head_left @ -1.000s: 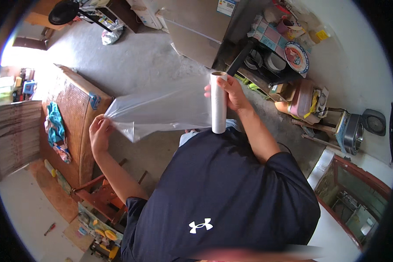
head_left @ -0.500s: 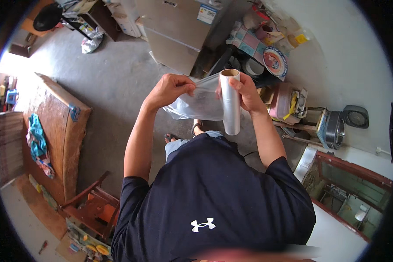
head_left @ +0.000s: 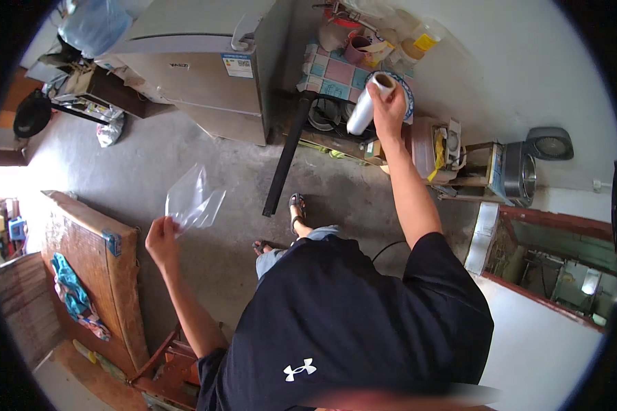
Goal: Peeling and removing seeds from a melon, wrapping it in plastic wrap, and storing it in the refrigerator.
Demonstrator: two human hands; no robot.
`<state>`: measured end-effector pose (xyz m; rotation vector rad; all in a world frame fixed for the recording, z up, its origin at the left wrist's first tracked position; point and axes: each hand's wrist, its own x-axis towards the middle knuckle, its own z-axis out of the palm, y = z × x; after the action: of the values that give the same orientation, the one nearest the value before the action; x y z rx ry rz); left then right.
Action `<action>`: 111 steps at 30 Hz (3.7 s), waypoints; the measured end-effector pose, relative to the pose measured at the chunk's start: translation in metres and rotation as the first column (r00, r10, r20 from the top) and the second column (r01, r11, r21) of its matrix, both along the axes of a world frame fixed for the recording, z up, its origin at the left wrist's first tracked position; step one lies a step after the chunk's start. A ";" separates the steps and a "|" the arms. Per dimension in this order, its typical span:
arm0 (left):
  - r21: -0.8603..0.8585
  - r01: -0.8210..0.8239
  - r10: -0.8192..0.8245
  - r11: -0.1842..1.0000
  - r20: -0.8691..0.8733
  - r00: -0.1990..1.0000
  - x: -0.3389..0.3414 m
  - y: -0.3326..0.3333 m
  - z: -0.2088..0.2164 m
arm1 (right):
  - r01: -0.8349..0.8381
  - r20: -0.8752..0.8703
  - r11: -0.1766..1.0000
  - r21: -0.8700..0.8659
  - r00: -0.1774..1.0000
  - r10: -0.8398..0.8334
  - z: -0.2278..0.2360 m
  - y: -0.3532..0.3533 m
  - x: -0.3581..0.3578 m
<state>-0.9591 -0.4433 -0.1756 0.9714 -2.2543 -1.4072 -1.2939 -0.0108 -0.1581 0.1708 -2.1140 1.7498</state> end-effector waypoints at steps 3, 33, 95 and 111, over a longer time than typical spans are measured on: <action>0.031 -0.009 0.009 0.999 -0.016 1.000 0.034 -0.001 0.003 | -0.036 -0.063 0.992 0.124 0.997 0.044 -0.011 -0.015 -0.068; 0.458 0.024 0.198 0.889 -0.431 0.880 0.058 0.105 0.086 | -0.985 0.256 0.139 0.099 0.161 0.953 0.005 -0.219 0.134; 0.038 -0.839 0.840 -0.543 0.022 -0.543 1.081 0.243 0.073 | 0.148 0.474 -0.913 -0.381 -0.817 -0.330 0.013 -0.478 1.284; -0.434 -0.895 0.874 0.098 0.468 -0.131 1.368 0.009 0.041 | -0.518 0.632 -0.657 -0.548 -0.771 0.081 -0.034 -0.521 1.433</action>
<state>0.4092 -0.4347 -0.1344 2.6303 -0.9593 -0.3338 0.1393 -0.5321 -0.1918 -1.0337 0.7124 -0.1718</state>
